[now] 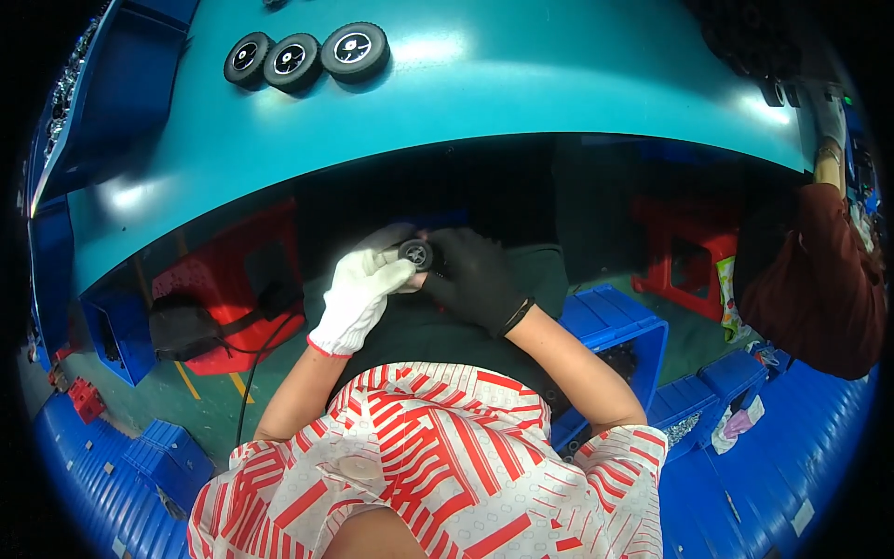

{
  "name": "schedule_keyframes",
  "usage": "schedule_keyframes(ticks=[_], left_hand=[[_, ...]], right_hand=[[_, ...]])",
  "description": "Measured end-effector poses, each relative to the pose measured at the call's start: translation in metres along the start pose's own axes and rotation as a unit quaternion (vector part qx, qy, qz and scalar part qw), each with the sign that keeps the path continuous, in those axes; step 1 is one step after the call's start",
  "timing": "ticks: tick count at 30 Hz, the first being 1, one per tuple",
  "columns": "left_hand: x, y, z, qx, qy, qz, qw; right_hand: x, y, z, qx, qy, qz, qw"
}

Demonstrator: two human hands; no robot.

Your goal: Assembling small toy wheels by fitting rubber tires onto plastic rims at a factory workbench.

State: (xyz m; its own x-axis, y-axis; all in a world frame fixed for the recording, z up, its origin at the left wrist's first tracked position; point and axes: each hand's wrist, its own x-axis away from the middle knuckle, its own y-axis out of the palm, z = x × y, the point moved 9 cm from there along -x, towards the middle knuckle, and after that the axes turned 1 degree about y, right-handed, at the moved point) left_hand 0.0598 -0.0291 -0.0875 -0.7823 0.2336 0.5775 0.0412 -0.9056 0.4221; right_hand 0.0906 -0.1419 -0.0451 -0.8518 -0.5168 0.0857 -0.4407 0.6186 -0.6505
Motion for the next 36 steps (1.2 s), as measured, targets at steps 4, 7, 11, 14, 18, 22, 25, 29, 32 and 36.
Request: schedule_keyframes(ticks=[4,7,11,14,18,22,25,29,32,36], left_hand=[[0.0,-0.003,-0.005,0.038,-0.003,0.032,0.999],[0.0,-0.008,0.0,-0.036,0.024,0.002,0.999],[-0.003,-0.017,0.0,-0.236,-0.036,-0.003,0.971],[0.0,-0.008,0.001,-0.007,0.021,0.021,1.0],[0.002,-0.003,0.002,-0.09,0.037,0.025,0.995],[0.002,-0.008,0.013,-0.393,0.053,0.037,0.917],[0.0,-0.01,0.008,-0.213,0.054,0.048,0.974],[0.003,-0.001,-0.004,-0.076,0.022,0.056,0.995],[0.006,-0.002,0.004,-0.147,0.05,0.083,0.984],[0.002,-0.011,0.004,-0.245,0.091,0.074,0.962]], right_hand=[[0.004,0.0,0.001,0.023,0.01,0.046,0.999],[-0.002,-0.002,-0.007,0.027,0.006,-0.033,0.999],[-0.002,0.006,0.002,0.006,0.008,-0.104,0.995],[-0.002,0.006,0.002,-0.009,0.024,-0.081,0.996],[-0.003,0.006,-0.006,0.029,0.009,-0.058,0.998],[-0.005,0.012,-0.015,0.056,-0.089,-0.085,0.991],[-0.005,-0.001,-0.009,0.026,-0.029,-0.019,0.999],[-0.001,-0.006,-0.012,0.048,0.001,0.035,0.998],[-0.001,-0.006,-0.01,0.049,0.022,0.026,0.998],[-0.008,-0.002,-0.02,0.069,-0.056,-0.029,0.996]])
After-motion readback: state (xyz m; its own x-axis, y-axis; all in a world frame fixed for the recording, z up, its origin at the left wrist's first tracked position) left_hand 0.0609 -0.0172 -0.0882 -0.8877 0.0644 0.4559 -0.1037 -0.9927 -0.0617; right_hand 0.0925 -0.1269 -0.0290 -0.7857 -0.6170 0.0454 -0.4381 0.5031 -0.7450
